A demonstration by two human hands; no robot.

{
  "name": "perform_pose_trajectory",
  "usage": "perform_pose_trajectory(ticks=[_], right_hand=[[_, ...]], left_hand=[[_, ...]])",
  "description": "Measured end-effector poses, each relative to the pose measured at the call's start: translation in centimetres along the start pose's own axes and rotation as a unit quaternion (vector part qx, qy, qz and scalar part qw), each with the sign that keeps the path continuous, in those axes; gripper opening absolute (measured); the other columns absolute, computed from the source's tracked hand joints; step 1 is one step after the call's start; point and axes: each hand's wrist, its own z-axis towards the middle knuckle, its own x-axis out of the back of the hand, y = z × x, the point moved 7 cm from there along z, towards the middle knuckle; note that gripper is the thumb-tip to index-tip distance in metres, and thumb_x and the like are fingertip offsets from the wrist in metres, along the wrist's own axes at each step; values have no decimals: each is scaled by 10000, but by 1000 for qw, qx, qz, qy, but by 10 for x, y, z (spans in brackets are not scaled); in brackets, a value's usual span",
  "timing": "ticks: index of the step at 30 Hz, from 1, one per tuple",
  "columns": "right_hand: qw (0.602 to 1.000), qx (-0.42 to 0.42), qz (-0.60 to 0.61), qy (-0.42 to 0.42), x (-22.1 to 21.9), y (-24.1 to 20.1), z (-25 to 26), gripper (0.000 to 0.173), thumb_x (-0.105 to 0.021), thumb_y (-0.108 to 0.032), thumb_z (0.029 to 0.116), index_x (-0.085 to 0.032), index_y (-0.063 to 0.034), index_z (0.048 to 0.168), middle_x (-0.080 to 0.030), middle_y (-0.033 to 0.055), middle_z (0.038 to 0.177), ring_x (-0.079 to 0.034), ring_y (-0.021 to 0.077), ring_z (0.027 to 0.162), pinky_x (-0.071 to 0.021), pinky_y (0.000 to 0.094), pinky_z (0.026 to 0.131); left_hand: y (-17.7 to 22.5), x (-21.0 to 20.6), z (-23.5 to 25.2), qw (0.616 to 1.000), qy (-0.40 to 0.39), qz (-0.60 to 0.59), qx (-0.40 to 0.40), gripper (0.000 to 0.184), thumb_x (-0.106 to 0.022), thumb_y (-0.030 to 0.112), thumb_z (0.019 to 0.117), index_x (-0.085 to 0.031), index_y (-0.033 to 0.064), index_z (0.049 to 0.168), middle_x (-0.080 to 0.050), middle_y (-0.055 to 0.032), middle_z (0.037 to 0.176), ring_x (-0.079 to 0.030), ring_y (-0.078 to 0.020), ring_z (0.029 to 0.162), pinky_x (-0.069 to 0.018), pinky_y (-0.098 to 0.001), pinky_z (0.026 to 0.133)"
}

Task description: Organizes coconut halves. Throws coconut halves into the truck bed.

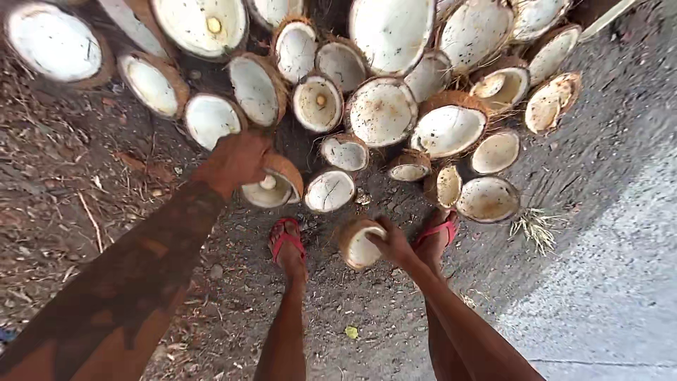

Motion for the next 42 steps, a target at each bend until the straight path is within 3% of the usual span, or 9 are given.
perform_pose_trajectory(ticks=[4,10,16,18,23,27,34,37,42], right_hand=[[897,-6,394,201,77,30,-81,453,-576,3,906,-451,64,1337,-692,105,1090,-717,146,951,-632,369,854],[720,-237,590,277,126,39,-24,621,-387,-517,1088,-310,-71,1513,-582,203,1219,-668,290,974,-599,436,797],[473,-98,809,335,124,47,26,463,-431,-411,1071,-446,-119,1431,-573,176,1328,-628,349,1163,-582,536,902],[504,-122,800,302,125,58,6,449,-500,-357,1050,-451,-104,1418,-590,190,1299,-656,355,1111,-603,524,864],[798,-145,545,213,184,95,-80,454,-579,-187,1031,-444,-11,1427,-702,196,1118,-733,294,923,-642,464,755],[915,-180,286,221,260,125,-85,1139,-811,-249,836,13,-159,1617,-535,238,1357,-721,301,926,-637,438,650],[957,-276,-9,88,288,144,-20,1079,-861,-455,756,-258,-155,1599,-453,318,1487,-402,523,1389,-276,737,1109],[956,-289,-9,54,299,141,-12,1052,-855,-471,749,-287,-148,1573,-538,251,1430,-481,440,1348,-345,690,1084],[919,-229,305,101,279,161,-19,936,-782,-139,816,-278,-317,1585,-639,209,1257,-701,381,942,-600,534,630]], left_hand=[[9,15,-44,999,-11,-43,-31,321,-885,156,744,-732,95,1020,-713,-166,968,-688,-411,897,-534,-681,761],[84,2,-31,992,-20,-100,-67,409,-900,254,785,-733,111,1130,-716,-139,1077,-684,-368,1020,-547,-633,867],[119,-65,22,950,-3,-302,86,717,-875,115,793,-556,78,1434,-616,-277,1327,-590,-461,1241,-455,-681,1031],[133,-54,16,951,-21,-292,94,675,-855,58,791,-577,70,1406,-658,-292,1212,-637,-481,1127,-481,-704,955],[199,-9,1,977,-96,-187,-37,698,-844,79,795,-583,143,1439,-673,-198,1269,-651,-397,1164,-504,-644,989],[276,22,33,982,-96,-124,-104,1054,-892,101,719,-326,195,1603,-395,-210,1559,-534,-443,1309,-522,-627,989],[334,-18,82,995,-84,-13,-48,1193,-976,256,550,-381,290,1584,-260,-281,1616,-362,-592,1380,-534,-718,812],[340,-21,80,992,-115,-43,6,1224,-946,267,620,-262,261,1634,-103,-289,1666,-393,-575,1367,-552,-666,848],[322,-34,95,974,-123,-183,42,1083,-892,209,700,-310,277,1611,-253,-331,1597,-485,-581,1271,-500,-718,909]])
